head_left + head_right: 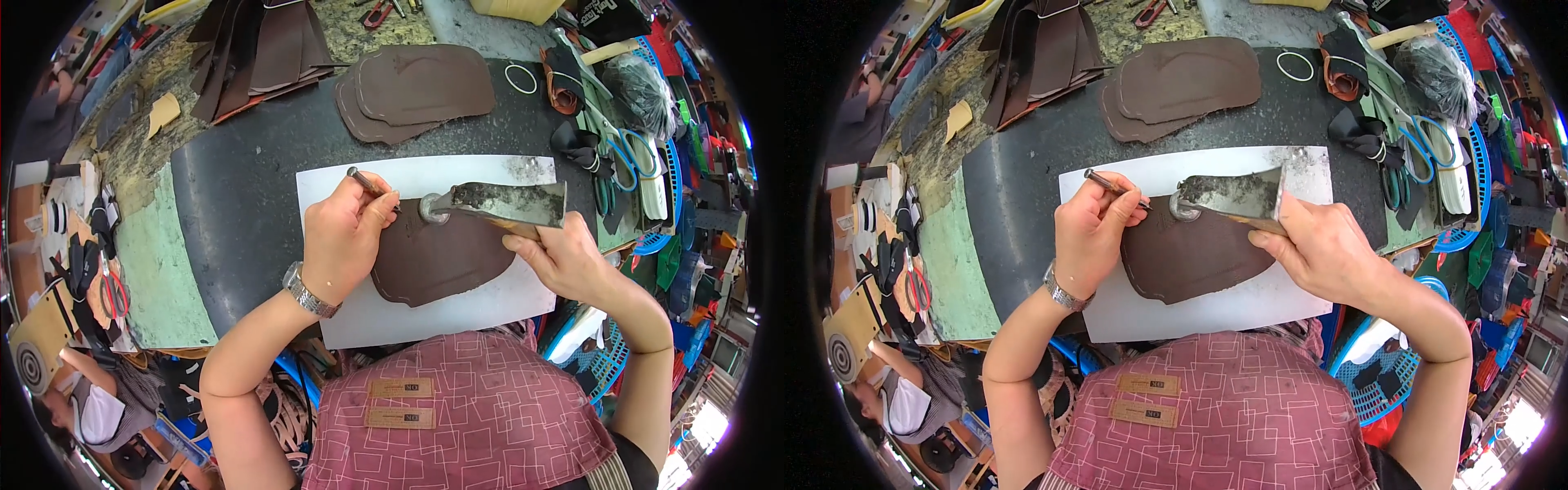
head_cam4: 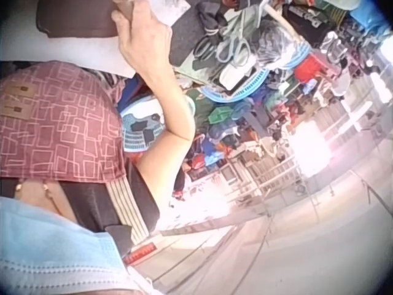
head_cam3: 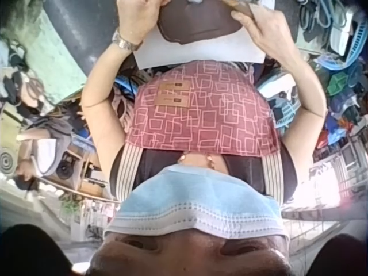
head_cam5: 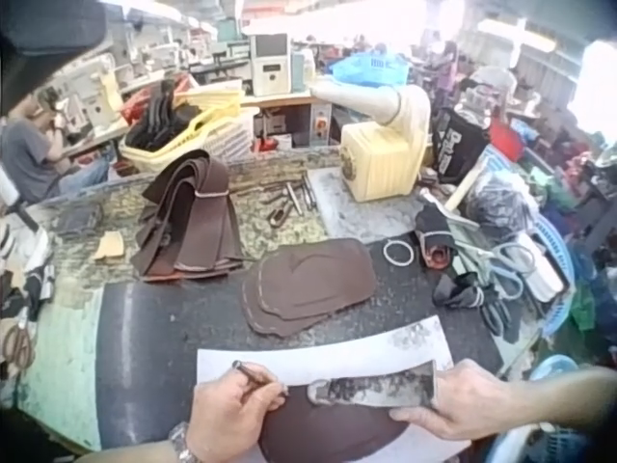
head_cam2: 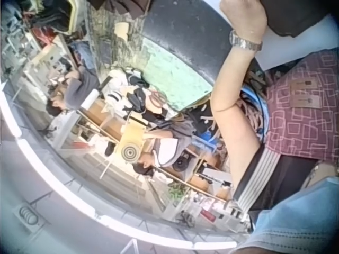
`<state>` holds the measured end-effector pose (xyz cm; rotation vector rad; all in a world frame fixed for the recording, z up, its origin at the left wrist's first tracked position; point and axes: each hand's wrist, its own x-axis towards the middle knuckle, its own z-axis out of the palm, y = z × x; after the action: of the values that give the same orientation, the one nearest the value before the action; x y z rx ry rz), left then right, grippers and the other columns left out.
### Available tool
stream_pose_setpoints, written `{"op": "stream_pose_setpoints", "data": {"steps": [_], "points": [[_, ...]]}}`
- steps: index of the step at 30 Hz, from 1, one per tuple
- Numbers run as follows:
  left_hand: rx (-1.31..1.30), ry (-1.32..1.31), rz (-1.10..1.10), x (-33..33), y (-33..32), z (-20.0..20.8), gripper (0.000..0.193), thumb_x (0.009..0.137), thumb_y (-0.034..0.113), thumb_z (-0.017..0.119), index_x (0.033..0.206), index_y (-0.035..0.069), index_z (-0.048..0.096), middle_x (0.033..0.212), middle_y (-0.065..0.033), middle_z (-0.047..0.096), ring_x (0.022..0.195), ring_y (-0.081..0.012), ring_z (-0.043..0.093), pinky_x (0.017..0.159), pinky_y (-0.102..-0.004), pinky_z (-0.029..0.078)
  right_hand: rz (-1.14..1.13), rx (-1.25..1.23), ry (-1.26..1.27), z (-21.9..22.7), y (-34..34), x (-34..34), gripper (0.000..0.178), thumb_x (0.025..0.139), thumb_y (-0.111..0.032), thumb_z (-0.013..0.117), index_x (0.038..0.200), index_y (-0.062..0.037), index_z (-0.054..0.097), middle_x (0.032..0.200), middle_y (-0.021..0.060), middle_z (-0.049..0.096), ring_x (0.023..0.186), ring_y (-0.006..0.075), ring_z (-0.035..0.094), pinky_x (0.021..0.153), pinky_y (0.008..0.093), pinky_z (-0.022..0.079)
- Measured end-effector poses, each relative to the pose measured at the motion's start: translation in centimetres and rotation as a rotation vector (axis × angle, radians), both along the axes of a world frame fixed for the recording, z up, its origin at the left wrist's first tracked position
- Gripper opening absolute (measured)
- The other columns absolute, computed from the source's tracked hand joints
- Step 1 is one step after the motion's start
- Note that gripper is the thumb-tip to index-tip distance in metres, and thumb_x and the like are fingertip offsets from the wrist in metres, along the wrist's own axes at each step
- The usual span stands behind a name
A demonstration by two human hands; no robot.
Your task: The person is organizing leather shoe components and using a hammer with a punch tool to create markings or holes on them.
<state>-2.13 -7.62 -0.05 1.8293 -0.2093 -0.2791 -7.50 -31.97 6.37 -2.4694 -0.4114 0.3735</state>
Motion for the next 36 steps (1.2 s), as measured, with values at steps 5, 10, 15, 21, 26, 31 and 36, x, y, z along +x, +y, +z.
{"op": "stream_pose_setpoints", "data": {"steps": [5, 10, 15, 21, 26, 31, 36], "points": [[0.15, -0.216, -0.034, -0.2, -0.1, -0.4, 0.009, 0.082, 0.01, 0.061, 0.084, 0.004, 0.055, 0.064, -0.0084, 0.061, 0.056, -0.0182, 0.062, 0.05, -0.0276, 0.047, 0.056, 0.103, -0.231, 2.9, 0.3, -0.3, 0.022, 0.081, -0.005, 0.055, 0.102, 0.0023, 0.058, 0.086, 0.0116, 0.058, 0.075, 0.0198, 0.055, 0.072, 0.0298, 0.044], [0.483, -0.639, -0.149, -0.3, -0.5, 0.7, 0.009, 0.08, 0.01, 0.062, 0.083, 0.005, 0.055, 0.063, -0.0112, 0.059, 0.055, -0.0255, 0.059, 0.049, -0.0317, 0.046, 0.434, -0.369, -0.661, 1.5, -1.4, -0.1, 0.027, 0.08, -0.007, 0.054, 0.106, -0.006, 0.063, 0.085, 0.0124, 0.064, 0.074, 0.0276, 0.061, 0.067, 0.0329, 0.049], [-0.111, 0.063, -0.001, 0.5, -0.5, 0.0, 0.012, 0.083, 0.01, 0.061, 0.085, -0.001, 0.055, 0.069, -0.0072, 0.065, 0.063, -0.0103, 0.064, 0.057, -0.0216, 0.05, -0.062, 0.018, -0.08, 0.5, -0.6, -0.3, 0.022, 0.085, -0.017, 0.053, 0.099, -0.0051, 0.065, 0.076, 0.0118, 0.062, 0.068, 0.0291, 0.059, 0.063, 0.0357, 0.046], [0.24, -0.293, -0.091, 0.0, -0.4, 0.1, 0.011, 0.081, 0.01, 0.063, 0.081, 0.002, 0.056, 0.066, -0.0083, 0.061, 0.054, -0.0179, 0.061, 0.051, -0.026, 0.047, 0.025, 0.011, -0.198, 1.9, -0.6, -0.2, 0.018, 0.082, -0.012, 0.054, 0.097, -0.0052, 0.063, 0.079, 0.0099, 0.062, 0.069, 0.0252, 0.059, 0.064, 0.0342, 0.046], [0.462, -0.763, -0.239, -0.1, -0.9, 0.5, 0.012, 0.081, 0.011, 0.062, 0.082, 0.002, 0.054, 0.064, -0.0081, 0.061, 0.054, -0.0189, 0.061, 0.051, -0.0261, 0.047, 0.042, 0.015, -0.325, 1.9, -0.3, 0.1, 0.014, 0.082, -0.011, 0.057, 0.092, -0.0053, 0.066, 0.075, 0.0094, 0.064, 0.063, 0.0254, 0.061, 0.06, 0.0335, 0.048], [-0.1, 0.078, 0.014, 0.6, -0.9, 0.0, 0.01, 0.083, 0.008, 0.06, 0.082, 0.0, 0.054, 0.07, -0.0073, 0.065, 0.063, -0.0104, 0.063, 0.057, -0.0228, 0.05, -0.051, 0.047, -0.143, 0.8, -1.0, -0.7, 0.018, 0.084, -0.015, 0.055, 0.094, -0.0035, 0.065, 0.07, 0.0134, 0.059, 0.06, 0.0302, 0.057, 0.055, 0.035, 0.045], [-0.06, -0.01, -0.019, 0.5, -1.1, -0.6, 0.01, 0.082, 0.009, 0.061, 0.08, 0.001, 0.056, 0.068, -0.0082, 0.065, 0.061, -0.0123, 0.063, 0.056, -0.0231, 0.049, -0.16, 0.05, -0.044, 0.9, -1.2, -0.5, 0.019, 0.083, -0.016, 0.056, 0.097, -0.0041, 0.064, 0.072, 0.0125, 0.06, 0.062, 0.0276, 0.059, 0.057, 0.0343, 0.046]]}}
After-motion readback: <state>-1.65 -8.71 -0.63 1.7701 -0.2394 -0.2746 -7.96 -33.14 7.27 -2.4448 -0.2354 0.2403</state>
